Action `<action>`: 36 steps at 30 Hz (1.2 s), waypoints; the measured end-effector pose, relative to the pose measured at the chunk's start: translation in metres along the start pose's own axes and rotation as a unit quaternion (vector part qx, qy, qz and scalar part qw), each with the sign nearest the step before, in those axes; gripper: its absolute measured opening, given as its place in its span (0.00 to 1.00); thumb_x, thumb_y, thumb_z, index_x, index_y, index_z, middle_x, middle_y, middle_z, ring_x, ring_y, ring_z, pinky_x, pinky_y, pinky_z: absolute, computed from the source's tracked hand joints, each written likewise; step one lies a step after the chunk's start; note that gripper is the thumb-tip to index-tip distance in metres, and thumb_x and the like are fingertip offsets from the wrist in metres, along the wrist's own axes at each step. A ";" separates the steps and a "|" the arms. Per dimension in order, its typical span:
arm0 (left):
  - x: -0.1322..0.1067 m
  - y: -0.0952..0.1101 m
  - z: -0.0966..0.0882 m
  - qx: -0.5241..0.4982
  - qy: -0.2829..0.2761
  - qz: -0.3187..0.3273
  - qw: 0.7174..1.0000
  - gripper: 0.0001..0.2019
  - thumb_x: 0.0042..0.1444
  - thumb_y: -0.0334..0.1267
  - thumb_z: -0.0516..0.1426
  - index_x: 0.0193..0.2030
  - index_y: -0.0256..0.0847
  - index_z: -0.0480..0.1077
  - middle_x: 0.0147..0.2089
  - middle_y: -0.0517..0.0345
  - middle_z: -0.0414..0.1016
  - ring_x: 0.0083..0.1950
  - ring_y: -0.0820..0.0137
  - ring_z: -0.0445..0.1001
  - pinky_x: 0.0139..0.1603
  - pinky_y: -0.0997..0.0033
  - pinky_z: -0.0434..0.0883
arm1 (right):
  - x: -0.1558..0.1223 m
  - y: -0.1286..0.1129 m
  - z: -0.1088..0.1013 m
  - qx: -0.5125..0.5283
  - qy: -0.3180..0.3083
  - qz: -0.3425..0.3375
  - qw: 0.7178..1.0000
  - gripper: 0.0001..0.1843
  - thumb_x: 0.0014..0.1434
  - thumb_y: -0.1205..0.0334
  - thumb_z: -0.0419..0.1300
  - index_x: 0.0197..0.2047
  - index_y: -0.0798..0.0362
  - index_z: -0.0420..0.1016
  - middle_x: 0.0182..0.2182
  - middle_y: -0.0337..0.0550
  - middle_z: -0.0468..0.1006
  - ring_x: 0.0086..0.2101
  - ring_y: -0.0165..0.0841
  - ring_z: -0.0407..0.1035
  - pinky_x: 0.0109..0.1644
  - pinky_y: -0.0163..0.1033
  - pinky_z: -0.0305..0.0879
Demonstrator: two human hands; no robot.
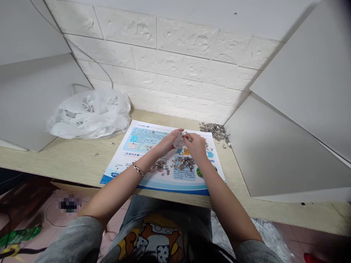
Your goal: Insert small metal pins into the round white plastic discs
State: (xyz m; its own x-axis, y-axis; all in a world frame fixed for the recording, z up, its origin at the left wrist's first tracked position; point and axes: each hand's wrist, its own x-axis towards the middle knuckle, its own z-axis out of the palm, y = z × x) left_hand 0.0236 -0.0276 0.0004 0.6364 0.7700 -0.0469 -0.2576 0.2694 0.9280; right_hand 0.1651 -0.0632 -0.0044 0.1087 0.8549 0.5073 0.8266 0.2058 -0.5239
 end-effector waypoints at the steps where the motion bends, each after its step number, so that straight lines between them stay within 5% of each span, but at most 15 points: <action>1: 0.000 0.000 0.000 -0.006 -0.001 0.003 1.000 0.18 0.57 0.47 0.50 0.52 0.44 0.63 0.46 0.48 0.67 0.39 0.67 0.67 0.37 0.70 0.65 | 0.000 0.000 0.000 0.001 0.002 -0.001 1.000 0.14 0.55 0.60 0.49 0.20 0.54 0.61 0.21 0.41 0.66 0.25 0.31 0.59 0.30 0.36 0.50; 20: -0.001 -0.016 0.015 -0.021 0.083 0.113 0.990 0.19 0.57 0.49 0.51 0.53 0.45 0.61 0.36 0.55 0.67 0.31 0.73 0.65 0.27 0.77 0.64 | -0.003 -0.010 0.005 0.034 0.115 -0.066 0.991 0.13 0.60 0.61 0.49 0.25 0.55 0.64 0.24 0.42 0.68 0.27 0.29 0.62 0.30 0.35 0.57; 36: -0.001 -0.015 0.015 0.117 0.089 0.144 0.979 0.17 0.58 0.45 0.49 0.52 0.43 0.60 0.39 0.53 0.69 0.37 0.70 0.69 0.36 0.72 0.66 | -0.004 -0.005 0.003 0.037 0.083 -0.053 0.994 0.11 0.60 0.61 0.48 0.33 0.55 0.69 0.31 0.44 0.71 0.32 0.31 0.65 0.33 0.36 0.58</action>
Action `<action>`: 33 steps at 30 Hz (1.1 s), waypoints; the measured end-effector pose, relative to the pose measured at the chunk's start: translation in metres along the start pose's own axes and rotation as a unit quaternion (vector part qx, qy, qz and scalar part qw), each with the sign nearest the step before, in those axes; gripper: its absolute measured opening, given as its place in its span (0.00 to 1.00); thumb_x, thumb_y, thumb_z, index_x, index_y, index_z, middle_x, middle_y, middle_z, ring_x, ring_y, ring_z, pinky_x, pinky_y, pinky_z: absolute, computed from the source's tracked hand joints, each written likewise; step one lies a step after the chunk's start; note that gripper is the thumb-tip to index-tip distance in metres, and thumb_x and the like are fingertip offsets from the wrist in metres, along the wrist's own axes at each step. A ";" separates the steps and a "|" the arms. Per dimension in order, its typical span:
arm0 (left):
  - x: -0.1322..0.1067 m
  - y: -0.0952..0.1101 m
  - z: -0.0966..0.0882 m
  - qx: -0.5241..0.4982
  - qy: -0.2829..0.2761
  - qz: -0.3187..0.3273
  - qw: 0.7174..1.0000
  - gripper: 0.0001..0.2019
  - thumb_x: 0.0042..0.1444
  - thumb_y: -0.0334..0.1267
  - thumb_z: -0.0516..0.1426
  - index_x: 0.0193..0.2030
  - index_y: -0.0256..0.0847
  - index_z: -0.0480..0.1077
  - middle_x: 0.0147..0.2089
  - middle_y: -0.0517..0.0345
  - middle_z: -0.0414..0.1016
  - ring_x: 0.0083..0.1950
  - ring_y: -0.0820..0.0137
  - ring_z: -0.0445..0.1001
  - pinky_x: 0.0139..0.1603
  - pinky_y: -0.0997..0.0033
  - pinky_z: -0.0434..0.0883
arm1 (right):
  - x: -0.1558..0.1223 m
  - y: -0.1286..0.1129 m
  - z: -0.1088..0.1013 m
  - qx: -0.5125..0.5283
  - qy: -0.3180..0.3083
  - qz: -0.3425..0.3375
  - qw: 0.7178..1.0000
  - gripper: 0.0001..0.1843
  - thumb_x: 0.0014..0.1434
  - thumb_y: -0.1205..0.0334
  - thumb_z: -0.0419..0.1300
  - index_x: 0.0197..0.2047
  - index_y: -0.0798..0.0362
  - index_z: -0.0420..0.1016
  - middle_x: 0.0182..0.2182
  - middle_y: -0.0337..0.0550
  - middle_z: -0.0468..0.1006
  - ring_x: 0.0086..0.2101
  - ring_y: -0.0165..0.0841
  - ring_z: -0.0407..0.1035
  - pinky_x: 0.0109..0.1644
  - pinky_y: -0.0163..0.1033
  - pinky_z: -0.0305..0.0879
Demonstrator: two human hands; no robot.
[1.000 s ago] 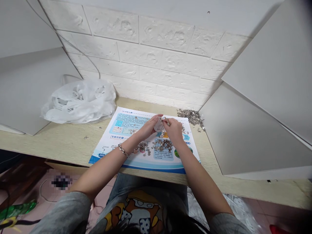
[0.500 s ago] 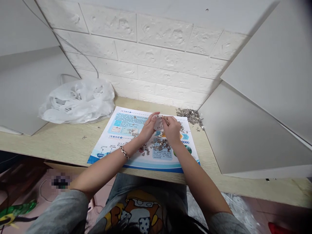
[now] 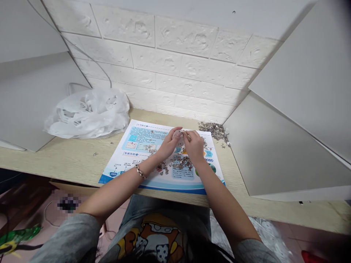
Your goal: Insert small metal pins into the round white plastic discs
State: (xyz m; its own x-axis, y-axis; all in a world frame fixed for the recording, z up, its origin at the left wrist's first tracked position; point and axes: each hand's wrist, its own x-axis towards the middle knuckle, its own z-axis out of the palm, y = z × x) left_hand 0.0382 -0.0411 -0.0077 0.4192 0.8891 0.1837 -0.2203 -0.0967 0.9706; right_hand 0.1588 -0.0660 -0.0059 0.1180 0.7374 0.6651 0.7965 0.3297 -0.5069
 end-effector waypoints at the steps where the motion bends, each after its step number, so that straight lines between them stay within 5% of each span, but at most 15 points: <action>1: 0.000 -0.001 0.000 0.018 0.006 0.002 1.000 0.17 0.57 0.43 0.51 0.52 0.42 0.60 0.39 0.54 0.69 0.37 0.71 0.68 0.36 0.72 0.66 | 0.000 0.000 0.000 -0.002 -0.007 0.008 1.000 0.11 0.59 0.61 0.48 0.33 0.54 0.70 0.31 0.44 0.71 0.32 0.31 0.65 0.33 0.36 0.58; 8: 0.001 0.003 -0.002 0.045 0.041 -0.018 0.998 0.15 0.52 0.39 0.55 0.47 0.39 0.63 0.36 0.55 0.69 0.32 0.72 0.68 0.32 0.72 0.66 | 0.004 -0.003 -0.005 0.089 -0.029 0.111 0.989 0.08 0.53 0.59 0.54 0.30 0.53 0.71 0.31 0.42 0.72 0.33 0.32 0.65 0.35 0.37 0.59; 16: 0.005 0.008 -0.006 0.067 0.063 -0.018 0.996 0.20 0.47 0.46 0.59 0.45 0.37 0.69 0.30 0.57 0.70 0.28 0.74 0.65 0.27 0.76 0.64 | 0.010 -0.001 -0.007 0.263 -0.084 0.291 0.916 0.16 0.45 0.52 0.60 0.33 0.55 0.74 0.25 0.41 0.73 0.25 0.30 0.64 0.29 0.36 0.59; 29: 0.007 0.008 -0.007 0.130 0.106 -0.017 0.986 0.13 0.48 0.40 0.58 0.38 0.36 0.71 0.35 0.53 0.72 0.33 0.70 0.69 0.32 0.71 0.67 | 0.007 -0.010 -0.011 0.160 -0.074 0.222 0.959 0.15 0.49 0.54 0.55 0.34 0.56 0.76 0.27 0.42 0.75 0.27 0.31 0.65 0.32 0.35 0.58; 33: 0.006 0.007 -0.006 0.035 0.066 -0.083 0.994 0.13 0.51 0.42 0.56 0.41 0.38 0.66 0.34 0.53 0.70 0.31 0.70 0.69 0.28 0.70 0.68 | 0.006 -0.007 -0.010 0.148 -0.084 0.212 0.962 0.16 0.52 0.52 0.53 0.33 0.56 0.75 0.22 0.40 0.72 0.24 0.29 0.61 0.29 0.34 0.55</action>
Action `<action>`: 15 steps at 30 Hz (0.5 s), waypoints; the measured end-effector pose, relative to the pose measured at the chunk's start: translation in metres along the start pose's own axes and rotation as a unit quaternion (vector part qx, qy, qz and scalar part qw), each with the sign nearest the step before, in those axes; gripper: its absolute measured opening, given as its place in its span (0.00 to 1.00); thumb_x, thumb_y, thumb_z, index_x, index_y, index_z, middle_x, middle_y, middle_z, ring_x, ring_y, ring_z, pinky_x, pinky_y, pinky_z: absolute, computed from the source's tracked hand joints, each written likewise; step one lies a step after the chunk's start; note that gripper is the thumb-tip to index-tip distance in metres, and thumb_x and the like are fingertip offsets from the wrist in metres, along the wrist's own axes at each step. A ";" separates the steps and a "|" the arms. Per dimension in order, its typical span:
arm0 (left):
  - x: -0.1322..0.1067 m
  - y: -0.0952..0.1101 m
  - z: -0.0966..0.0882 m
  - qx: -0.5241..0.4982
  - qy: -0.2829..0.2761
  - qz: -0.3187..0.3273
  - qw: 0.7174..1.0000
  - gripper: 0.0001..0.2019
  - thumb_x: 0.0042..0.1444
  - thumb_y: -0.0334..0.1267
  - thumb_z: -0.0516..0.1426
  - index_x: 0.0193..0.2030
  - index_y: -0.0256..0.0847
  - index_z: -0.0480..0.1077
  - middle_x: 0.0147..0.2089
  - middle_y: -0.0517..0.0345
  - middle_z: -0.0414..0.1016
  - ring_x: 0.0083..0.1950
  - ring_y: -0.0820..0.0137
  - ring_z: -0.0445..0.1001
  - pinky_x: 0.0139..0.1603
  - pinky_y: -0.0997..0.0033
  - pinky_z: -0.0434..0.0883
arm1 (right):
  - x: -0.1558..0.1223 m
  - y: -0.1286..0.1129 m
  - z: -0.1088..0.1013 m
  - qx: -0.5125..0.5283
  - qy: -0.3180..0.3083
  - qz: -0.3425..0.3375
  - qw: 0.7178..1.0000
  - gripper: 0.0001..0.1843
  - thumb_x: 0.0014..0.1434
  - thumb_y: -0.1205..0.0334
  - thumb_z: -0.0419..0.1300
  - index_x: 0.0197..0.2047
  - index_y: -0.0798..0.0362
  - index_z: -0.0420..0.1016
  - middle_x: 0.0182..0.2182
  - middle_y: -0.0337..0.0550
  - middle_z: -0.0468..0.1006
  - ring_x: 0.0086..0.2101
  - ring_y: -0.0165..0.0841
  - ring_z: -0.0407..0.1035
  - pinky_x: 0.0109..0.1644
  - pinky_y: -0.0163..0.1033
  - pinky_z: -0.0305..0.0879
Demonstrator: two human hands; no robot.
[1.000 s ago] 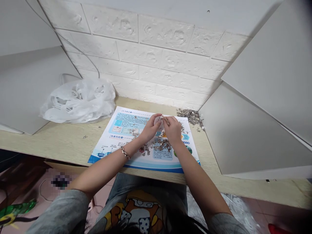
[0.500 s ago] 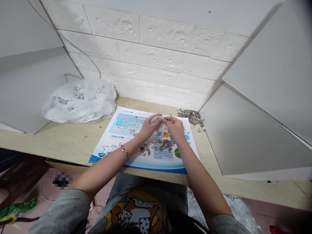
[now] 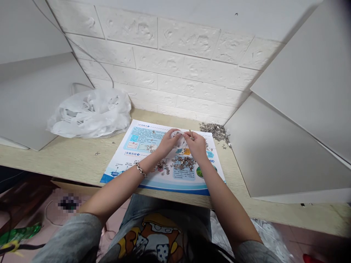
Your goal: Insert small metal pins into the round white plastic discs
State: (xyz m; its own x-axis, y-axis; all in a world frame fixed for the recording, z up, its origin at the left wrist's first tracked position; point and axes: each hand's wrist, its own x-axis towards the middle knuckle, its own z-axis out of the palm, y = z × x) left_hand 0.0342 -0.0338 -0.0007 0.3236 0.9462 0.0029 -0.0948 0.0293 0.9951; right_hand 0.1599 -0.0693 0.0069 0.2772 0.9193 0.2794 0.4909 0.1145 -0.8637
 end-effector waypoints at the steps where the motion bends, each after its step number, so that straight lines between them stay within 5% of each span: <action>1: -0.001 0.000 0.001 -0.044 -0.027 -0.031 0.998 0.13 0.52 0.42 0.55 0.43 0.40 0.64 0.35 0.52 0.70 0.31 0.69 0.70 0.28 0.69 0.69 | 0.001 0.001 0.000 -0.001 0.001 0.007 1.000 0.18 0.53 0.50 0.52 0.32 0.56 0.75 0.20 0.40 0.70 0.23 0.29 0.60 0.27 0.34 0.54; 7: -0.005 0.001 0.003 -0.157 -0.094 -0.115 0.976 0.12 0.55 0.37 0.52 0.46 0.39 0.60 0.41 0.47 0.68 0.36 0.64 0.72 0.30 0.67 0.72 | 0.003 0.003 -0.005 0.037 0.132 -0.009 0.991 0.27 0.59 0.44 0.41 0.29 0.56 0.71 0.24 0.42 0.69 0.23 0.28 0.60 0.27 0.34 0.55; 11: -0.006 0.002 0.004 -0.173 -0.140 -0.154 0.963 0.16 0.55 0.32 0.50 0.51 0.38 0.58 0.38 0.49 0.69 0.34 0.69 0.73 0.31 0.73 0.71 | 0.005 0.001 -0.008 0.045 0.055 0.032 0.997 0.27 0.55 0.40 0.44 0.21 0.55 0.66 0.14 0.37 0.60 0.17 0.26 0.55 0.22 0.33 0.51; 15: -0.008 0.001 0.005 -0.165 -0.178 -0.156 0.958 0.20 0.55 0.31 0.51 0.55 0.40 0.56 0.35 0.51 0.70 0.32 0.71 0.72 0.31 0.73 0.71 | 0.008 0.002 -0.008 0.034 0.030 0.048 0.998 0.25 0.49 0.40 0.54 0.18 0.56 0.66 0.14 0.38 0.65 0.18 0.27 0.58 0.23 0.33 0.53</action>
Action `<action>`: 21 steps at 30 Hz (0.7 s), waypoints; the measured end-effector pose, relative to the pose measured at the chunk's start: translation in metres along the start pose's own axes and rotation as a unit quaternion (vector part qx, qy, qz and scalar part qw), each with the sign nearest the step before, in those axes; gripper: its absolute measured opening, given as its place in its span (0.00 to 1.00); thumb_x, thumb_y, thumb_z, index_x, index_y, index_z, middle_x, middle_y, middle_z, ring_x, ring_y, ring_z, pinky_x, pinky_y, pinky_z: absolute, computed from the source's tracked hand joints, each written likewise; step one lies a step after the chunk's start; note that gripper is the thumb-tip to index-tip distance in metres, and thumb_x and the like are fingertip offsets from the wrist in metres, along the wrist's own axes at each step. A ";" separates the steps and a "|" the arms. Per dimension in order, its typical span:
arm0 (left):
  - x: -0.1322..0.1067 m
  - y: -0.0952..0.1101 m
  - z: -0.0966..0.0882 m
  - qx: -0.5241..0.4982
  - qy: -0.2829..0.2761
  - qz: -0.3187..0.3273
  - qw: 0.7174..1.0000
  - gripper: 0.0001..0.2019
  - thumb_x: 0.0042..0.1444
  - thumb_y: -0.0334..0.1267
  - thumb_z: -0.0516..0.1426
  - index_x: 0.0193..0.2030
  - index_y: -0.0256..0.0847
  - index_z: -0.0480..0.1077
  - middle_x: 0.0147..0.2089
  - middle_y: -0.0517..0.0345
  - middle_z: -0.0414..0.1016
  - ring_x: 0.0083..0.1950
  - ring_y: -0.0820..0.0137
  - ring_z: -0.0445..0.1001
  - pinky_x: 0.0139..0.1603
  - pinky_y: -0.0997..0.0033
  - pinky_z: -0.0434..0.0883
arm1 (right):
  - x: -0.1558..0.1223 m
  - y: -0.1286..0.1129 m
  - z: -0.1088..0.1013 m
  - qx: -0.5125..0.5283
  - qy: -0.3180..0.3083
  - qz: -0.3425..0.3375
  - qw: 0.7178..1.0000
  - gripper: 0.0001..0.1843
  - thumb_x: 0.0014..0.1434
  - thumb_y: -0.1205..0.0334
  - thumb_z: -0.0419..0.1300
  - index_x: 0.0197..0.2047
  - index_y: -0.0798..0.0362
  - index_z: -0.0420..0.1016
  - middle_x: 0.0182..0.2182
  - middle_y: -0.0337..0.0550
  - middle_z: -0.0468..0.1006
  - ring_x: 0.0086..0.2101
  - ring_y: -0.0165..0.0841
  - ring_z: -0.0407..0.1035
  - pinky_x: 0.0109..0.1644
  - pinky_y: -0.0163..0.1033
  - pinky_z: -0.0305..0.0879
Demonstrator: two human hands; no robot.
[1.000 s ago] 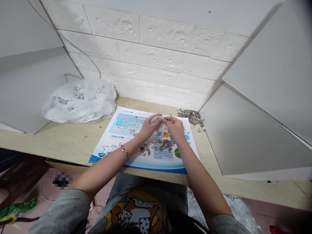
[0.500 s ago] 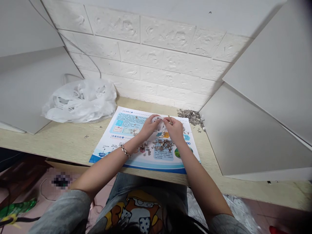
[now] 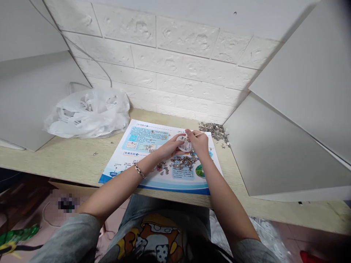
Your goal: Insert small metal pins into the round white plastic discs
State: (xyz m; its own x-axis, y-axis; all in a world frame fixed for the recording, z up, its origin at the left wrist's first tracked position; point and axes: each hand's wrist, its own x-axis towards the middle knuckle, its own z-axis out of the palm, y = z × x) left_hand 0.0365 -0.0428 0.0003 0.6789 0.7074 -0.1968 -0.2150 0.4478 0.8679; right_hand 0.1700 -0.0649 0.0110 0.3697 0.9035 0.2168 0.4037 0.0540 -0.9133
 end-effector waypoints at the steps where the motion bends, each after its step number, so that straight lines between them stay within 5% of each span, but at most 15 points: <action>1: 0.000 -0.001 0.000 0.002 -0.005 0.000 1.000 0.21 0.55 0.30 0.51 0.56 0.40 0.56 0.35 0.50 0.70 0.32 0.71 0.72 0.31 0.72 0.71 | 0.000 0.000 0.000 0.004 0.008 0.008 1.000 0.26 0.49 0.40 0.53 0.18 0.56 0.67 0.14 0.39 0.66 0.18 0.27 0.59 0.24 0.33 0.55; 7: 0.001 -0.003 0.001 0.014 0.006 -0.006 1.000 0.20 0.55 0.31 0.51 0.56 0.42 0.57 0.37 0.50 0.70 0.33 0.70 0.73 0.32 0.72 0.71 | -0.002 0.004 0.004 0.026 0.067 -0.001 0.997 0.28 0.54 0.40 0.47 0.20 0.55 0.67 0.15 0.41 0.67 0.19 0.28 0.62 0.26 0.34 0.58; 21: -0.002 -0.002 0.004 0.029 -0.001 0.020 0.999 0.18 0.56 0.32 0.51 0.54 0.42 0.59 0.35 0.52 0.71 0.31 0.73 0.72 0.31 0.74 0.72 | -0.007 0.004 0.009 -0.016 0.068 -0.062 0.996 0.25 0.56 0.43 0.46 0.21 0.54 0.65 0.15 0.39 0.65 0.19 0.28 0.62 0.25 0.34 0.55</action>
State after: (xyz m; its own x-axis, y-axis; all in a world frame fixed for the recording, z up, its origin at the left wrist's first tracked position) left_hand 0.0380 -0.0471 0.0009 0.6718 0.7232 -0.1602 -0.2012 0.3862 0.9002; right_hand 0.1618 -0.0670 0.0027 0.4251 0.8244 0.3737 0.4783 0.1459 -0.8660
